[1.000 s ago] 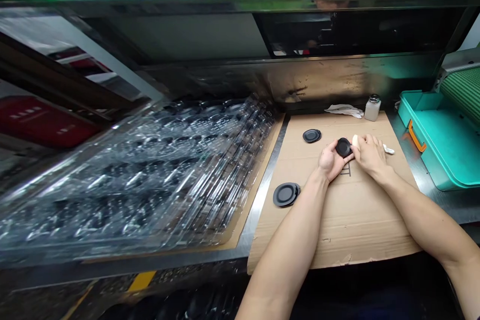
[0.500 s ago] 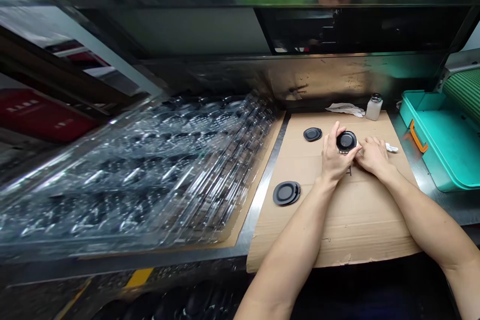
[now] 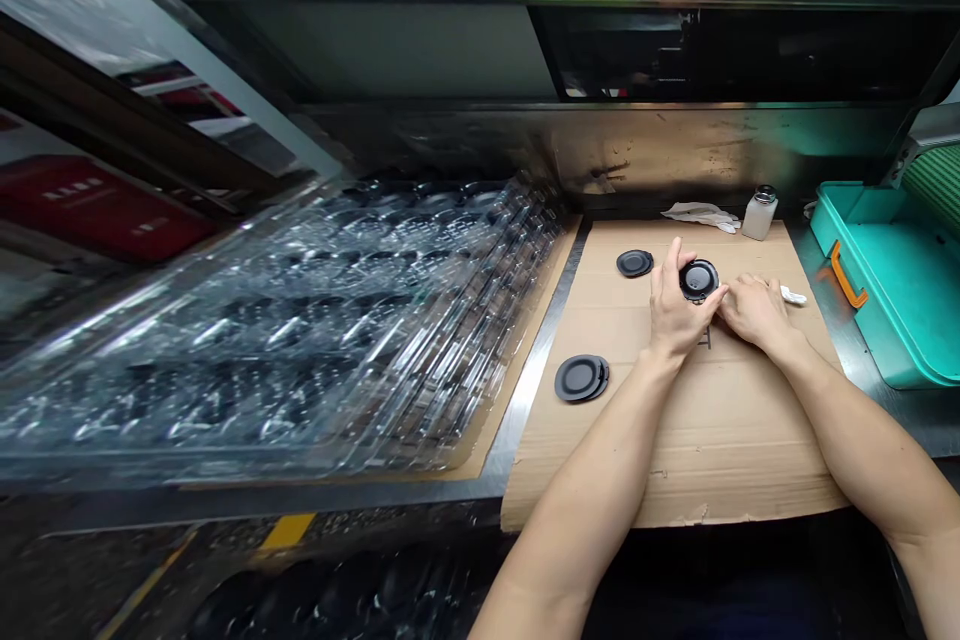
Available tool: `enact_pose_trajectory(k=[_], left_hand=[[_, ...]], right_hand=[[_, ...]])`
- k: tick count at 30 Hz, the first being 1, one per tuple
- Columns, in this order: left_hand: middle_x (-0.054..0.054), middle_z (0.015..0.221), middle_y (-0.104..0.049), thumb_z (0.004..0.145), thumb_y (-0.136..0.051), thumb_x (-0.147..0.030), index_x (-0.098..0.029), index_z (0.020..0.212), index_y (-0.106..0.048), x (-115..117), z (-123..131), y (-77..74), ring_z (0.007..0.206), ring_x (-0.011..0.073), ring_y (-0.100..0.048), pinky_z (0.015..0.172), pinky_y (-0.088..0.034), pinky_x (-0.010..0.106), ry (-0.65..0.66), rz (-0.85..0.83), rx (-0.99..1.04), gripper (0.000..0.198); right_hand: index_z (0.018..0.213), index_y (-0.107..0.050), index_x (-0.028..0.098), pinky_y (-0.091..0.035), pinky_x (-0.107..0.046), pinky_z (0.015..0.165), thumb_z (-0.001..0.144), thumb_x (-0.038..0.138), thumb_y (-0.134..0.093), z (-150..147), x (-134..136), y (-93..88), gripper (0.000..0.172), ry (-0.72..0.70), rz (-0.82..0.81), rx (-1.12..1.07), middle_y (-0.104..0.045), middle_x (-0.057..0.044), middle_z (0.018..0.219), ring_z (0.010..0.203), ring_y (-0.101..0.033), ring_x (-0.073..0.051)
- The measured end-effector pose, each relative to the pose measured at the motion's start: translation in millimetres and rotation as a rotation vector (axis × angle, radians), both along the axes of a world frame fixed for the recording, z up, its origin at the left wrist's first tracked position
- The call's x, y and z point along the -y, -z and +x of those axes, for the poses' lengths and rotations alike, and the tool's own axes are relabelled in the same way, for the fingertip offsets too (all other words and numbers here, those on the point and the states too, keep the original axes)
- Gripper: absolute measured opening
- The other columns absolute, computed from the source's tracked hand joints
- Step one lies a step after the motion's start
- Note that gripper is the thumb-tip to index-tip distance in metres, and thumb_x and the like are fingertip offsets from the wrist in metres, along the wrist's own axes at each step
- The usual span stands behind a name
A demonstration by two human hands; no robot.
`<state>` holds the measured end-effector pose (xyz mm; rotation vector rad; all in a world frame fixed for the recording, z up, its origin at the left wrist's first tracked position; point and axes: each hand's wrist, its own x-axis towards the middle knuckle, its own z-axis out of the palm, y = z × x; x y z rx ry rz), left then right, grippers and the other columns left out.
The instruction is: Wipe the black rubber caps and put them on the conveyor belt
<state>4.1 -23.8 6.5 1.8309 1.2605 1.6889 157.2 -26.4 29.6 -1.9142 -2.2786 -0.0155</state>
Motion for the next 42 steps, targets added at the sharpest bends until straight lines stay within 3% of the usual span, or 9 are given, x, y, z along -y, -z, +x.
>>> enact_pose_trajectory(k=[9,16,22,25,28,31,34,38,42], left_hand=[[0.012,0.139,-0.064,0.077,-0.089,-0.034,-0.026,0.156,-0.044,-0.5,-2.0,-3.6,0.139,0.0317,-0.052,0.122,-0.036,0.044,0.041,-0.130,0.111,0.091],[0.012,0.139,-0.066,0.075,-0.092,-0.039,-0.028,0.156,-0.046,0.2,0.3,-1.7,0.136,0.0305,-0.057,0.122,-0.038,0.045,0.146,-0.171,0.158,0.094],[0.011,0.134,-0.070,0.064,-0.099,-0.038,-0.029,0.148,-0.056,-1.6,-4.4,-3.5,0.134,0.0301,-0.061,0.122,-0.041,0.043,0.165,-0.199,0.295,0.095],[0.010,0.131,-0.070,0.061,-0.101,-0.037,-0.027,0.138,-0.062,-7.8,-8.8,-0.2,0.130,0.0288,-0.063,0.119,-0.043,0.040,0.160,-0.185,0.320,0.087],[0.009,0.114,-0.074,0.079,-0.088,-0.050,-0.022,0.113,-0.071,-14.5,-10.1,2.3,0.114,0.0252,-0.069,0.106,-0.050,0.034,0.145,-0.217,0.304,0.047],[0.004,0.078,-0.068,0.099,-0.058,-0.061,-0.020,0.084,-0.066,-9.7,-10.6,-5.2,0.080,0.0196,-0.069,0.083,-0.053,0.030,0.073,-0.298,0.263,0.044],[0.003,0.078,-0.067,0.103,-0.053,-0.055,-0.021,0.097,-0.066,17.9,-24.0,-22.2,0.071,0.0178,-0.066,0.076,-0.052,0.030,0.022,-0.290,0.180,0.036],[0.007,0.104,-0.073,0.101,-0.059,-0.045,-0.023,0.110,-0.067,75.8,-84.3,-32.7,0.096,0.0220,-0.069,0.090,-0.053,0.033,-0.105,-0.215,-0.002,0.025],[0.007,0.106,-0.071,0.098,-0.059,-0.047,-0.024,0.102,-0.073,100.5,-162.6,-14.6,0.105,0.0250,-0.067,0.102,-0.053,0.039,-0.257,-0.330,-0.237,0.028]], right_hand=[[0.118,-0.075,0.017,-0.044,-0.042,0.092,0.098,0.027,-0.050,38.1,-12.2,-12.1,0.033,0.210,-0.012,-0.045,-0.074,-0.019,0.116,0.110,-0.064,-0.034],[0.103,-0.073,0.019,-0.048,-0.028,0.068,0.093,0.066,-0.057,16.8,-11.8,-14.3,0.051,-0.097,0.039,-0.966,-0.072,-0.005,0.087,0.074,-0.062,-0.018],[0.083,-0.070,0.019,-0.048,-0.027,0.061,0.073,0.073,-0.077,8.7,-6.6,-14.4,0.056,-0.085,-0.147,-1.200,-0.070,-0.005,0.078,0.067,-0.059,-0.016],[0.081,-0.072,0.017,-0.042,-0.026,0.056,0.072,0.068,-0.080,20.4,-10.0,-15.3,0.052,-0.093,-0.250,-1.180,-0.069,-0.004,0.074,0.061,-0.055,-0.014],[0.085,-0.074,0.018,-0.045,-0.029,0.060,0.084,0.064,-0.070,34.2,-16.7,-11.0,0.046,0.037,-0.075,-0.989,-0.071,-0.006,0.074,0.064,-0.058,-0.018],[0.101,-0.078,0.019,-0.050,-0.036,0.081,0.095,0.050,-0.057,47.5,-25.8,0.5,0.038,0.152,0.129,-0.558,-0.076,-0.011,0.095,0.088,-0.067,-0.026],[0.123,-0.075,0.019,-0.047,-0.040,0.099,0.097,0.040,-0.053,57.7,-35.7,14.2,0.040,0.161,0.156,-0.262,-0.073,-0.016,0.120,0.112,-0.065,-0.030],[0.126,-0.075,0.020,-0.046,-0.039,0.098,0.100,0.041,-0.049,60.8,-43.0,25.8,0.042,0.169,0.100,-0.178,-0.070,-0.017,0.120,0.114,-0.063,-0.031],[0.120,-0.076,0.019,-0.045,-0.040,0.092,0.100,0.043,-0.049,56.0,-42.6,29.0,0.041,0.178,0.087,-0.155,-0.069,-0.017,0.118,0.111,-0.061,-0.033]])
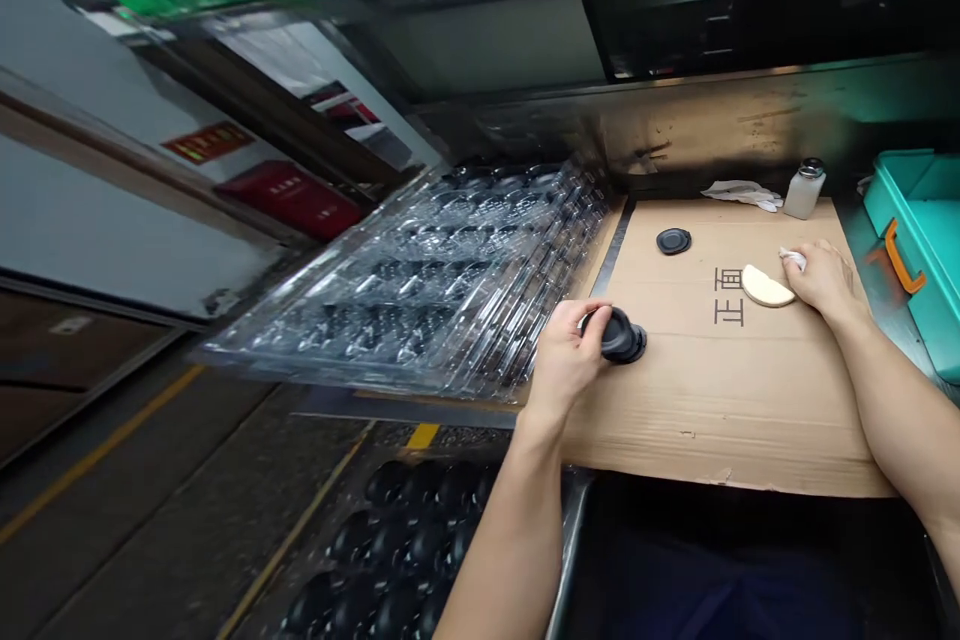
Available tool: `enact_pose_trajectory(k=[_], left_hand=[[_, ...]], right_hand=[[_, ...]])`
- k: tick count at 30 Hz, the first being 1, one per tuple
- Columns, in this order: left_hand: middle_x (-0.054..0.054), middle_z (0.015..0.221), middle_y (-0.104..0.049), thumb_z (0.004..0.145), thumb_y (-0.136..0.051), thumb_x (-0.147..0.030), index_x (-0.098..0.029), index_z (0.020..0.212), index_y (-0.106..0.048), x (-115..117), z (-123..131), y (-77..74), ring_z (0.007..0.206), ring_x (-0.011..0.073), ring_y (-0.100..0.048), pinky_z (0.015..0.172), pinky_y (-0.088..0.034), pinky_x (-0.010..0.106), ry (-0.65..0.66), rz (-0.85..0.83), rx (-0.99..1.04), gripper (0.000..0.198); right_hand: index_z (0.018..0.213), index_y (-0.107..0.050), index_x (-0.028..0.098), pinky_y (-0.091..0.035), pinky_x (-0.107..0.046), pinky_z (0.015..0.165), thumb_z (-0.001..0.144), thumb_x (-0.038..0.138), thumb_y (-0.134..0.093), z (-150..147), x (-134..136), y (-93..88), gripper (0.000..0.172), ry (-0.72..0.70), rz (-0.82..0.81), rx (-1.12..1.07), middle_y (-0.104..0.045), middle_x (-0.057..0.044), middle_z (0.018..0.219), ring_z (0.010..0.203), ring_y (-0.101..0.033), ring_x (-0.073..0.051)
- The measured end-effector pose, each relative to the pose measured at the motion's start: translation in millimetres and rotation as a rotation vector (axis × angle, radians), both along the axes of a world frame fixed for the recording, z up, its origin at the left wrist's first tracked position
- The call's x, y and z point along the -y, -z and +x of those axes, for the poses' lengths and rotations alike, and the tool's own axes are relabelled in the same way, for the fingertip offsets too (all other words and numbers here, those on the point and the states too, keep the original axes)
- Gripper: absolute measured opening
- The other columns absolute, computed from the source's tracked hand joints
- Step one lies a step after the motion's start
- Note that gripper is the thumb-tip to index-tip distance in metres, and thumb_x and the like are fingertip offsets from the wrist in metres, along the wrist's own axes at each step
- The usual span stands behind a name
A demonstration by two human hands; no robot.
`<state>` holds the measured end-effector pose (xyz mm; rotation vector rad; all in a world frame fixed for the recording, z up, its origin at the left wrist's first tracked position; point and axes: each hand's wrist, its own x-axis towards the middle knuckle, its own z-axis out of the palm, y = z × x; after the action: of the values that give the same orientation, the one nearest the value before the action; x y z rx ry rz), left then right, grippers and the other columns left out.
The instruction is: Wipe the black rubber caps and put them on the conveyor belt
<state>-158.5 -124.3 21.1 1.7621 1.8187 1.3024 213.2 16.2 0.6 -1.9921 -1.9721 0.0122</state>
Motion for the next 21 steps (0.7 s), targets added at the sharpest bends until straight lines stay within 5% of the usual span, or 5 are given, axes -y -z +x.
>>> enact_pose_trajectory(k=[6,11,14,17,21], left_hand=[[0.008,0.101,-0.071,0.101,-0.048,-0.048,-0.023,0.103,-0.076,-19.0,-21.2,26.8,0.108,0.0249,-0.067,0.106,-0.051,0.040,0.188,-0.195,-0.268,0.038],[0.015,0.149,-0.055,0.097,-0.052,-0.065,-0.026,0.147,-0.060,-4.7,-8.6,6.1,0.131,0.0355,-0.061,0.113,-0.047,0.050,0.101,-0.337,-0.485,0.064],[0.013,0.167,-0.039,0.084,-0.070,-0.066,-0.030,0.159,-0.046,2.4,-6.8,-4.7,0.148,0.0393,-0.046,0.120,-0.041,0.052,0.264,-0.387,-0.572,0.086],[0.011,0.152,-0.057,0.090,-0.063,-0.054,-0.028,0.147,-0.060,-3.7,-5.7,-4.9,0.141,0.0330,-0.053,0.122,-0.039,0.047,0.442,-0.402,-0.586,0.063],[0.009,0.137,-0.067,0.088,-0.061,-0.051,-0.029,0.129,-0.071,-23.6,-11.5,1.2,0.130,0.0315,-0.062,0.117,-0.044,0.044,0.498,-0.391,-0.607,0.048]], right_hand=[[0.118,-0.076,0.019,-0.045,-0.041,0.089,0.100,0.043,-0.048,-1.9,1.6,1.1,0.041,0.017,-0.001,-0.028,-0.068,-0.017,0.117,0.108,-0.061,-0.032],[0.117,-0.076,0.018,-0.045,-0.041,0.092,0.100,0.041,-0.050,-3.4,1.3,2.5,0.038,0.003,0.003,-0.041,-0.068,-0.017,0.118,0.111,-0.061,-0.032],[0.117,-0.075,0.017,-0.044,-0.041,0.093,0.101,0.039,-0.049,-6.4,1.8,2.7,0.038,0.013,0.001,-0.036,-0.068,-0.018,0.121,0.113,-0.061,-0.033],[0.117,-0.074,0.017,-0.044,-0.041,0.094,0.101,0.036,-0.049,-10.7,6.3,1.0,0.035,0.030,-0.017,-0.037,-0.069,-0.018,0.122,0.113,-0.061,-0.032],[0.117,-0.074,0.020,-0.043,-0.040,0.095,0.102,0.033,-0.047,-17.0,14.1,0.0,0.033,0.026,-0.057,-0.049,-0.069,-0.015,0.123,0.114,-0.061,-0.030]])
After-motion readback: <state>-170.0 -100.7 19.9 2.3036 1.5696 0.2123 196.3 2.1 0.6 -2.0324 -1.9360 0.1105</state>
